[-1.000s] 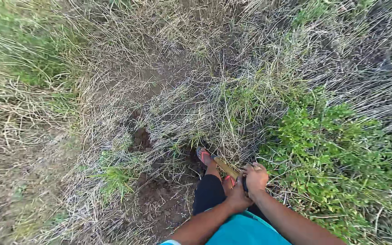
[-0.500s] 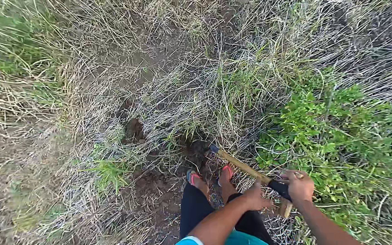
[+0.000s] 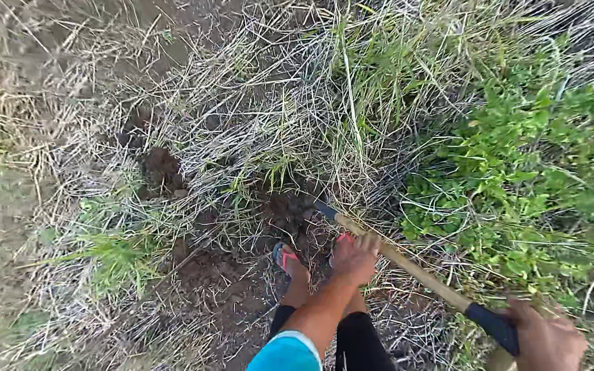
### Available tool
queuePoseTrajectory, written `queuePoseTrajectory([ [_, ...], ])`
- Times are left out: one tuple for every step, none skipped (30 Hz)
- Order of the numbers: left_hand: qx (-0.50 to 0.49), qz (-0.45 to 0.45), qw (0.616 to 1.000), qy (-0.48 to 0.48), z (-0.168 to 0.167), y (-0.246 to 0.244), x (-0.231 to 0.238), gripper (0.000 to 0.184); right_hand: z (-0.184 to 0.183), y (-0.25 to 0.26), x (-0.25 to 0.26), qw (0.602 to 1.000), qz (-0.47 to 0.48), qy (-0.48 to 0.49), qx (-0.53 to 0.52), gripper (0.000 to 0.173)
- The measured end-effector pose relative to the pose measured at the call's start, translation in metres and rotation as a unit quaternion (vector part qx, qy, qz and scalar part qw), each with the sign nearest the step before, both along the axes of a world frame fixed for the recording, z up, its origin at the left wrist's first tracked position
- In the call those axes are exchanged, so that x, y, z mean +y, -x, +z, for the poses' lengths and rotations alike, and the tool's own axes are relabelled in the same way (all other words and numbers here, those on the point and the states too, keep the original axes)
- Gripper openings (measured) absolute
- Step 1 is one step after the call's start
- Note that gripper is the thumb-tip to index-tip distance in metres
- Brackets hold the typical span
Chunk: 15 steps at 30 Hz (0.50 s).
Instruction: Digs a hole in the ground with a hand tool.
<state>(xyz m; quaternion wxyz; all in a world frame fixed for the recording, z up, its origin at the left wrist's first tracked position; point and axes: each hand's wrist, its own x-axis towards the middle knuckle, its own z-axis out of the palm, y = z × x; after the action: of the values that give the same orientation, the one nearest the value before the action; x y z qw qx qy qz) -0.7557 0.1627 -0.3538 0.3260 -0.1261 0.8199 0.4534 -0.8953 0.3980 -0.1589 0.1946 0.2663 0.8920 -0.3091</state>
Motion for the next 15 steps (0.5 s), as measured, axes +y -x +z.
queuePoseTrajectory([
  [0.036,-0.037,0.999,-0.007,-0.008,0.010,-0.004,0.089,0.014,-0.018,-0.013,1.000,0.008,0.022,0.014,0.018],
  [0.058,-0.081,0.995,-0.023,-0.014,0.018,-0.009,0.076,0.025,-0.036,-0.025,0.998,0.018,0.048,0.027,0.013],
  [0.066,-0.131,0.989,-0.035,-0.017,0.024,-0.014,0.059,0.035,-0.054,-0.035,0.996,0.026,0.076,0.043,0.011],
  [0.060,-0.179,0.981,-0.045,-0.017,0.027,-0.018,0.044,0.044,-0.068,-0.044,0.993,0.036,0.097,0.060,0.011],
  [0.047,-0.215,0.975,-0.045,-0.014,0.030,-0.022,0.036,0.051,-0.077,-0.053,0.990,0.046,0.108,0.077,0.012],
  [0.035,-0.223,0.973,-0.043,-0.009,0.030,-0.024,0.034,0.057,-0.082,-0.060,0.988,0.057,0.114,0.088,0.012],
  [0.026,-0.211,0.977,-0.035,-0.003,0.027,-0.025,0.034,0.061,-0.082,-0.064,0.986,0.070,0.119,0.095,0.013],
  [0.021,-0.189,0.981,-0.026,0.004,0.025,-0.026,0.036,0.067,-0.080,-0.069,0.984,0.088,0.119,0.099,0.014],
  [0.022,-0.171,0.985,-0.019,0.010,0.024,-0.028,0.037,0.073,-0.076,-0.072,0.981,0.107,0.118,0.106,0.014],
  [0.029,-0.159,0.987,-0.014,0.017,0.024,-0.029,0.037,0.081,-0.073,-0.074,0.978,0.131,0.113,0.112,0.015],
  [0.036,-0.148,0.988,-0.012,0.027,0.023,-0.029,0.038,0.092,-0.067,-0.073,0.974,0.163,0.108,0.118,0.016],
  [0.044,-0.131,0.990,-0.008,0.037,0.021,-0.029,0.039,0.103,-0.061,-0.074,0.966,0.199,0.107,0.123,0.017],
  [0.048,-0.111,0.993,-0.005,0.047,0.017,-0.032,0.040,0.113,-0.054,-0.077,0.957,0.235,0.113,0.127,0.017],
  [0.049,-0.094,0.994,0.000,0.057,0.010,-0.037,0.040,0.124,-0.049,-0.082,0.950,0.262,0.121,0.121,0.017],
  [0.047,-0.077,0.996,0.004,0.068,-0.001,-0.042,0.039,0.134,-0.045,-0.087,0.944,0.286,0.123,0.111,0.017],
])
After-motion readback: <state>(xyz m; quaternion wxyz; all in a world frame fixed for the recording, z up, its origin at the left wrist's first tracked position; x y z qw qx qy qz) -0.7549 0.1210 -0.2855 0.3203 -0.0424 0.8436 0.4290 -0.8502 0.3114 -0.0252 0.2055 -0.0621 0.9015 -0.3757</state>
